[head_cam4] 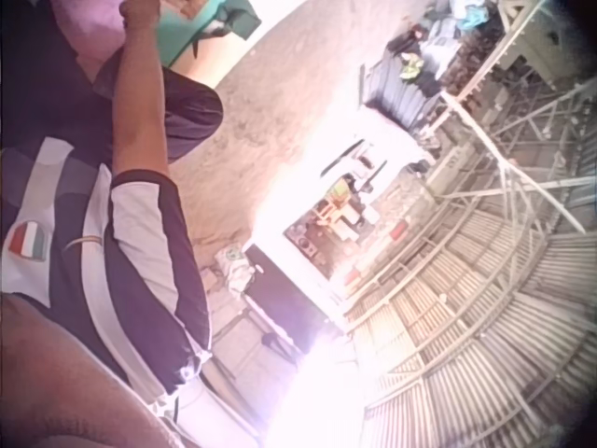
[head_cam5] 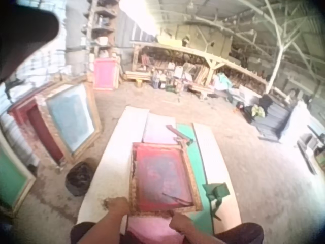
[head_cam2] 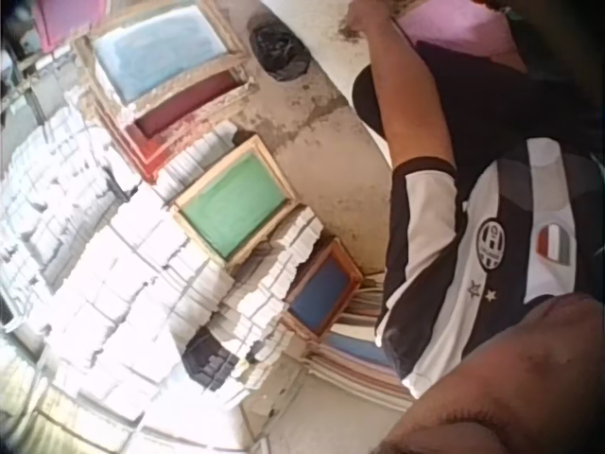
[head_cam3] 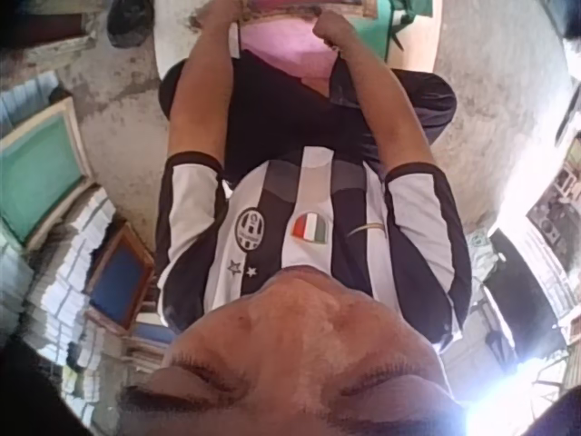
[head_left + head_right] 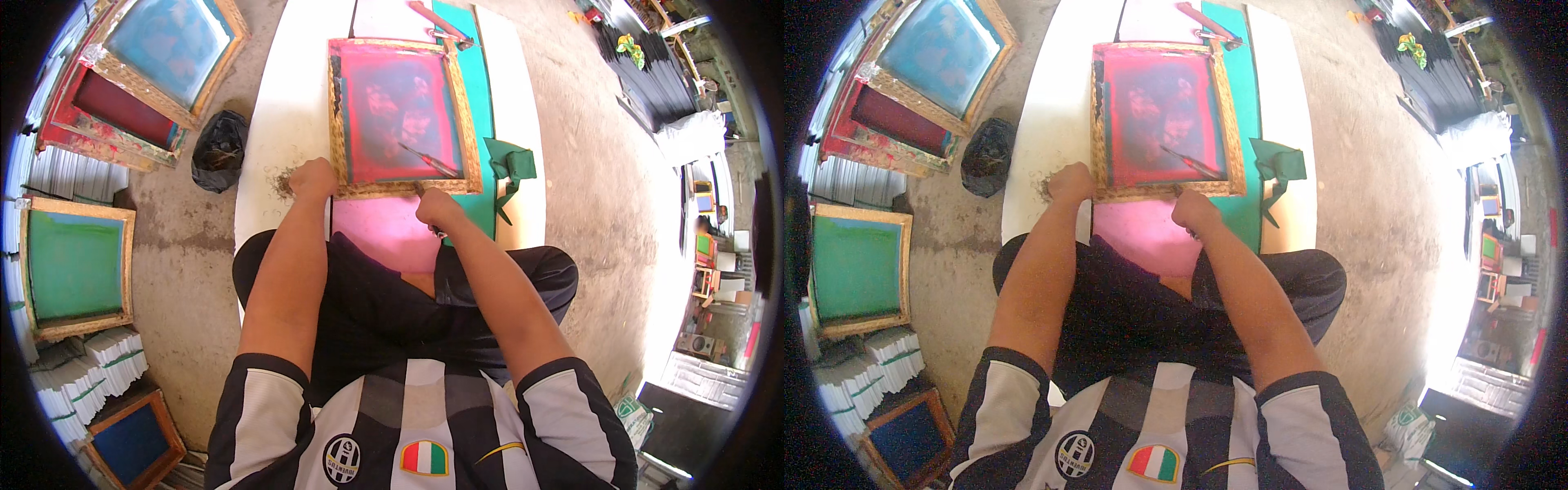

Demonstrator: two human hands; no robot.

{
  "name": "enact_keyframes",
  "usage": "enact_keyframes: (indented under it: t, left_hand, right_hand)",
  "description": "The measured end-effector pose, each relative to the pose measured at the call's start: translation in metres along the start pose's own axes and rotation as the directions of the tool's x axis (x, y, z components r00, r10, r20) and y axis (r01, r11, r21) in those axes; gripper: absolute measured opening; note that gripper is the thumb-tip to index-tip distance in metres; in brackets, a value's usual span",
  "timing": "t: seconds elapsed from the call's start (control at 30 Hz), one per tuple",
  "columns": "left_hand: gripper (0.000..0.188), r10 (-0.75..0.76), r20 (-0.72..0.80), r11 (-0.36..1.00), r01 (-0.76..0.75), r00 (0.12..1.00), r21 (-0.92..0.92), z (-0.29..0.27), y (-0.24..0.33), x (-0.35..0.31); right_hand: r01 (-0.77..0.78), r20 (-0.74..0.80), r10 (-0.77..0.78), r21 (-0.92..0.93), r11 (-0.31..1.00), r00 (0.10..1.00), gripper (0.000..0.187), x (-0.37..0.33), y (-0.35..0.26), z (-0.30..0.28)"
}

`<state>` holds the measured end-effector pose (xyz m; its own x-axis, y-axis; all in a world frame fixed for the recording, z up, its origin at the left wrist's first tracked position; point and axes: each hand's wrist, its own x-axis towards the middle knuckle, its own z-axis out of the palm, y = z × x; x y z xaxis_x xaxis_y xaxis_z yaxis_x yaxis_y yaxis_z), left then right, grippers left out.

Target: The person scrapes dried pink ink from a screen printing frame using a small metal scraper. They repeatedly scrape the mesh surface and remove the dried ink residue.

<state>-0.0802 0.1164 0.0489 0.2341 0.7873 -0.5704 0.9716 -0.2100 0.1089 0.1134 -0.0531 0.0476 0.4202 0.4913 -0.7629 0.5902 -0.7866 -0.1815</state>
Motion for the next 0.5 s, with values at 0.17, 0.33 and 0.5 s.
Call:
enact_keyframes:
  t: [0.17,0.33,0.5]
  left_hand:
    - [0.030,-0.023,-0.014,1.000,0.023,1.000,-0.001,0.004,0.000,0.003]
    - [0.030,0.003,-0.024,0.999,-0.002,1.000,0.046,0.006,-0.002,0.003]
    - [0.029,-0.025,-0.081,1.000,0.025,0.996,0.009,0.001,0.000,-0.008]
  right_hand:
    - [0.017,-0.120,-0.004,0.109,0.994,0.993,0.025,-0.001,0.008,0.016]
    - [0.084,-0.268,-0.046,0.131,0.988,0.962,0.022,0.011,0.019,0.035]
    - [0.173,-0.466,-0.126,0.060,0.983,0.876,0.024,0.011,0.024,0.051]
